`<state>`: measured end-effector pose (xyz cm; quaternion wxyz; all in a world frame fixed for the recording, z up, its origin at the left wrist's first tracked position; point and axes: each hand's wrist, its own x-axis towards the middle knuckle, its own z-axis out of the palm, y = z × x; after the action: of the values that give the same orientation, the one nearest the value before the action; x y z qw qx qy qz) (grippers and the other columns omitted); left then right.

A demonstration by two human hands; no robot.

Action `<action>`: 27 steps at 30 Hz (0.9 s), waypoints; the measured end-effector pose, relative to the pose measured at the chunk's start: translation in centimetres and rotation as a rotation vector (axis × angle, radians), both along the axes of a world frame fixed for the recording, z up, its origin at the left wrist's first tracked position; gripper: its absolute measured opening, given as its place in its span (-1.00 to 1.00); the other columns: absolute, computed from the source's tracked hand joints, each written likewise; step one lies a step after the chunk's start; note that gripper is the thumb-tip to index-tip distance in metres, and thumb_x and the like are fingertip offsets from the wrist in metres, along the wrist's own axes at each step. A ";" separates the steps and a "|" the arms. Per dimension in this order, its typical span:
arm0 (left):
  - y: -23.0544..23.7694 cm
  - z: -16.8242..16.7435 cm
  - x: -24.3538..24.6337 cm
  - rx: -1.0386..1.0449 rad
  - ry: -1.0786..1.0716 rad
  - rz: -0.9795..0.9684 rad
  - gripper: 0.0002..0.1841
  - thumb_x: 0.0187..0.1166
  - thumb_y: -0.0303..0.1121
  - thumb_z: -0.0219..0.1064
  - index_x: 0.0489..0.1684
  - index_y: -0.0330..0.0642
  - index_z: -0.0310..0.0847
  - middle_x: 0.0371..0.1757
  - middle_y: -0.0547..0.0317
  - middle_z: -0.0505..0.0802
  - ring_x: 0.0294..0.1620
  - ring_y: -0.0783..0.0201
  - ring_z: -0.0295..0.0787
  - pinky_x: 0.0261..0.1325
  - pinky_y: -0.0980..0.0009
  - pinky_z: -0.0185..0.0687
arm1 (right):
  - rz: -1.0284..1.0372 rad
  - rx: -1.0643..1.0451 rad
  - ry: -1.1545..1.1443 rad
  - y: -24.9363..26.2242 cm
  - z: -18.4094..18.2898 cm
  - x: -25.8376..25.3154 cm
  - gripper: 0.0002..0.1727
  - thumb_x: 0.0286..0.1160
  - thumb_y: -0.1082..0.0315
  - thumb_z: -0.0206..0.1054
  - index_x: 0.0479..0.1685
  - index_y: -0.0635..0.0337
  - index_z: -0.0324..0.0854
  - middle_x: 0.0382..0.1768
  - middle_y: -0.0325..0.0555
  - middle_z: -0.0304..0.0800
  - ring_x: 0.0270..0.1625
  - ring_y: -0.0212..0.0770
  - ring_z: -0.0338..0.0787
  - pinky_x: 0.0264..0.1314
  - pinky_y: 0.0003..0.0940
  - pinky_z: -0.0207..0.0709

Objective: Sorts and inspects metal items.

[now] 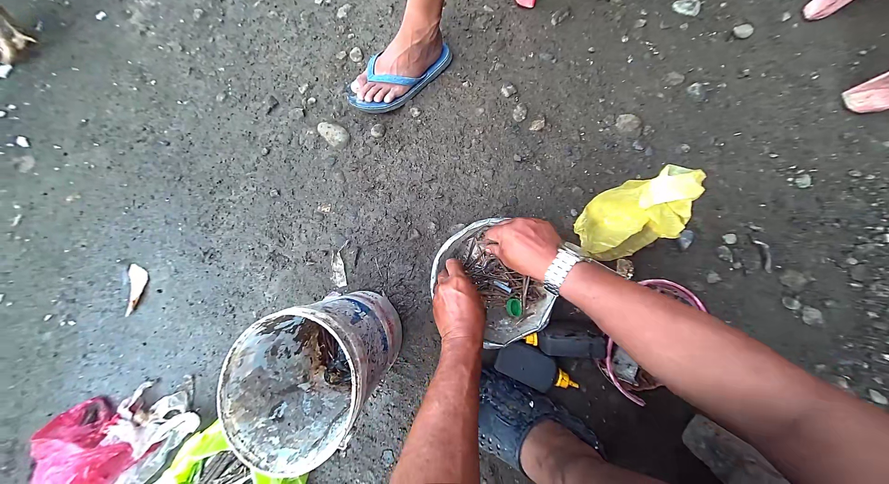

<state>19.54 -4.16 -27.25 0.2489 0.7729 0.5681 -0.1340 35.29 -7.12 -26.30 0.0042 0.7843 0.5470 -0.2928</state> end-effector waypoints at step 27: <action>0.3 -0.7 0.3 -0.004 -0.076 0.018 -0.72 0.75 -0.20 0.25 0.27 0.00 0.75 0.11 -0.10 0.85 0.12 -0.11 0.84 0.17 -0.09 0.74 | -0.754 0.121 0.750 -9.3 1.6 1.0 -0.75 0.81 0.14 0.20 -0.04 0.03 0.76 -0.22 -0.20 0.82 -0.14 -0.28 0.77 -0.04 -0.19 0.63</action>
<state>19.83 -3.81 -27.98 0.2730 0.7718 0.5650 -0.1030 36.33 -16.37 -24.73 -0.3424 0.7667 0.2069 -0.5022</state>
